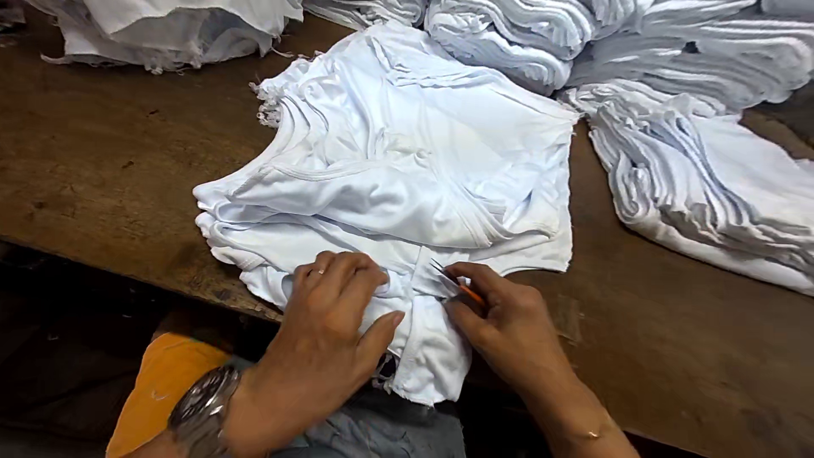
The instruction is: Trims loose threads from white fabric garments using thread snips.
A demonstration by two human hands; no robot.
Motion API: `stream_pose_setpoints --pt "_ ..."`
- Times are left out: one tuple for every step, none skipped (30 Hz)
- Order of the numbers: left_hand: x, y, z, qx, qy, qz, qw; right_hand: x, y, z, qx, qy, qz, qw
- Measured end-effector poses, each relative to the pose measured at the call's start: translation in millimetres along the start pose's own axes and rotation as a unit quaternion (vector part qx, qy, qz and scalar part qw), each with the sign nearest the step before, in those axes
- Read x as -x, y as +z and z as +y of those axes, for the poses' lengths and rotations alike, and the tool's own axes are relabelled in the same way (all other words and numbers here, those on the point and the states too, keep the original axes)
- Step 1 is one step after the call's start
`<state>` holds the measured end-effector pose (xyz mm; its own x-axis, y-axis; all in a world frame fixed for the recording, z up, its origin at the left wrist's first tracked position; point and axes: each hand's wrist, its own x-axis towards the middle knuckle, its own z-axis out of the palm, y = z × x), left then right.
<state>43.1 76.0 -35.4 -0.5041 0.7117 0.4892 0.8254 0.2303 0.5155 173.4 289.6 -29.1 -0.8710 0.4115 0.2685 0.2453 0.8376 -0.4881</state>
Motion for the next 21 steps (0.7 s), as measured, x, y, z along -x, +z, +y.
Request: stream_pose_setpoints --pt "-9.1 5.4 -0.3 0.007 0.006 -0.016 1.000 -2.0 4.4 -0.8 0.015 -0.003 0.011 1.000" --pt "-17.0 12.1 -0.5 0.018 0.012 -0.030 0.999 -4.3 6.4 -2.0 0.026 -0.018 0.028 0.999" --pt "-23.3 18.8 0.2 0.033 0.014 -0.039 0.999 -6.1 6.5 -3.5 0.032 -0.037 0.046 0.998" --pt "-28.3 24.1 1.3 0.050 0.009 -0.045 0.998 -7.0 4.8 -5.0 0.023 -0.048 0.059 0.997" --pt "-32.8 27.0 2.8 0.071 -0.001 -0.048 0.996 -7.1 0.7 -6.5 -0.001 -0.048 0.067 0.997" --pt "-36.5 26.7 4.9 0.097 -0.013 -0.048 0.994 -6.2 -5.7 -8.2 -0.040 -0.042 0.073 0.996" --pt "-38.8 22.4 7.6 0.123 -0.022 -0.052 0.991 -3.5 -15.0 -11.6 -0.089 -0.036 0.079 0.992" --pt "-39.2 15.4 10.7 0.146 -0.027 -0.056 0.987 1.6 -26.9 -16.7 -0.131 -0.033 0.086 0.987" --pt "-38.4 5.6 13.3 0.160 -0.022 -0.059 0.985 8.5 -40.1 -22.3 -0.160 -0.037 0.091 0.982" --pt "-35.3 -6.3 14.7 0.158 0.001 -0.057 0.986 17.1 -52.9 -26.9 -0.175 -0.049 0.091 0.979" --pt "-29.5 -18.3 14.7 0.144 0.033 -0.052 0.988 27.9 -63.5 -29.3 -0.169 -0.069 0.077 0.980" --pt "-21.0 -28.4 12.8 0.119 0.060 -0.048 0.990 40.1 -69.7 -28.6 -0.153 -0.094 0.045 0.983" --pt "-9.9 -34.0 8.5 0.099 0.078 -0.047 0.991 52.5 -68.6 -25.8 -0.148 -0.114 0.007 0.982" --pt "4.0 -34.2 2.6 0.095 0.082 -0.051 0.991 63.7 -60.8 -22.9 -0.146 -0.121 -0.025 0.982" --pt "19.7 -30.9 -3.3 0.113 0.066 -0.069 0.989 73.8 -47.6 -19.0 -0.146 -0.114 -0.042 0.982" --pt "36.2 -25.8 -7.3 0.170 0.026 -0.100 0.980 83.2 -32.6 -13.9 -0.156 -0.101 -0.047 0.982" --pt "50.4 -20.5 -7.8 0.259 -0.034 -0.129 0.957 91.0 -20.1 -10.2 -0.176 -0.086 -0.042 0.980" --pt "59.3 -16.4 -4.5 0.355 -0.109 -0.153 0.916 95.7 -13.2 -9.4 -0.200 -0.075 -0.030 0.976" --pt "62.2 -14.3 0.5 0.436 -0.182 -0.175 0.864 97.0 -11.8 -11.2 -0.223 -0.071 -0.016 0.972" --pt "60.4 -13.2 5.3 0.502 -0.239 -0.195 0.808 96.0 -14.6 -15.3 -0.242 -0.072 -0.004 0.968" --pt "54.9 -12.2 9.4 0.558 -0.272 -0.209 0.756 93.3 -20.5 -20.7 -0.251 -0.077 0.003 0.965"
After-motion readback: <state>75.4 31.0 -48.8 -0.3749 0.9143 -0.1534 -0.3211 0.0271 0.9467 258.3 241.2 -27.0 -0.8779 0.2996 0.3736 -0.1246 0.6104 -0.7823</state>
